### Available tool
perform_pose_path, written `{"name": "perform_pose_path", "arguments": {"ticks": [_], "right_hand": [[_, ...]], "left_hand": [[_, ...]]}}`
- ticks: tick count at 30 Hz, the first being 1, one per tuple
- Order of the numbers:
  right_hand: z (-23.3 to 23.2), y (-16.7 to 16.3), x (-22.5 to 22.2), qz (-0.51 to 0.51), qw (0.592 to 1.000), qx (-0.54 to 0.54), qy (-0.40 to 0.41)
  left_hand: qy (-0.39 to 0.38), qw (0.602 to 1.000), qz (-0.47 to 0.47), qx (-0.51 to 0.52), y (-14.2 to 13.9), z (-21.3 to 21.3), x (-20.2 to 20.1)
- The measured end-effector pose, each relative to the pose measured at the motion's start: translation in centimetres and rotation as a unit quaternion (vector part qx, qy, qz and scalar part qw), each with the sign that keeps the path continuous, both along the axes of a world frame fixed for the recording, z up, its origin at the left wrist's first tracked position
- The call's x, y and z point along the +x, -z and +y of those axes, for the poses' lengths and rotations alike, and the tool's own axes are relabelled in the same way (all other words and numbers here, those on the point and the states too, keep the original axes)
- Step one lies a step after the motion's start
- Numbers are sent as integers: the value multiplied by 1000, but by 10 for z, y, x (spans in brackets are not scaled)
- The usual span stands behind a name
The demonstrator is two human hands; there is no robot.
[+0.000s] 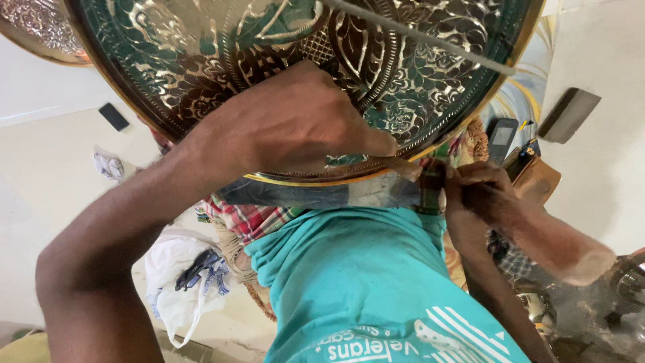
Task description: The person sits on the floor with an embossed brass plate resting on their lap and hammers a chisel against the plate's surface using a wooden mallet, working the raised decorative pattern. They reposition the chisel across different areas of the plate and occasionally steady the plate with the other hand.
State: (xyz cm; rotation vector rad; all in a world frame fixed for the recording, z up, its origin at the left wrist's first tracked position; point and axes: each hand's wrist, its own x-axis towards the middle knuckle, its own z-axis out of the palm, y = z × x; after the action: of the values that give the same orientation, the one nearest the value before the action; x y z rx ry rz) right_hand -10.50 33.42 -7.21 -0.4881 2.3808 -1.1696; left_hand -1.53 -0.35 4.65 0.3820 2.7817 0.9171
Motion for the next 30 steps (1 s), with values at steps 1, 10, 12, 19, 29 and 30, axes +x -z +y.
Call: {"name": "perform_pose_path", "arguments": {"ticks": [1, 10, 12, 19, 29, 30], "right_hand": [[-2, -2, 0, 75, 996, 11, -39], [-2, -7, -5, 181, 979, 43, -85], [-5, -4, -4, 37, 996, -80, 30], [-2, -14, -7, 104, 988, 80, -85], [-7, 1, -1, 147, 988, -12, -41], [-7, 1, -1, 205, 976, -14, -71]], "left_hand": [[8, 1000, 6, 2, 0, 0, 1], [21, 997, 68, 27, 0, -6, 1], [15, 996, 85, 37, 0, -6, 1], [11, 999, 41, 34, -2, -4, -1], [17, 998, 59, 31, 4, -2, 0], [19, 999, 46, 18, 5, -2, 0]]}}
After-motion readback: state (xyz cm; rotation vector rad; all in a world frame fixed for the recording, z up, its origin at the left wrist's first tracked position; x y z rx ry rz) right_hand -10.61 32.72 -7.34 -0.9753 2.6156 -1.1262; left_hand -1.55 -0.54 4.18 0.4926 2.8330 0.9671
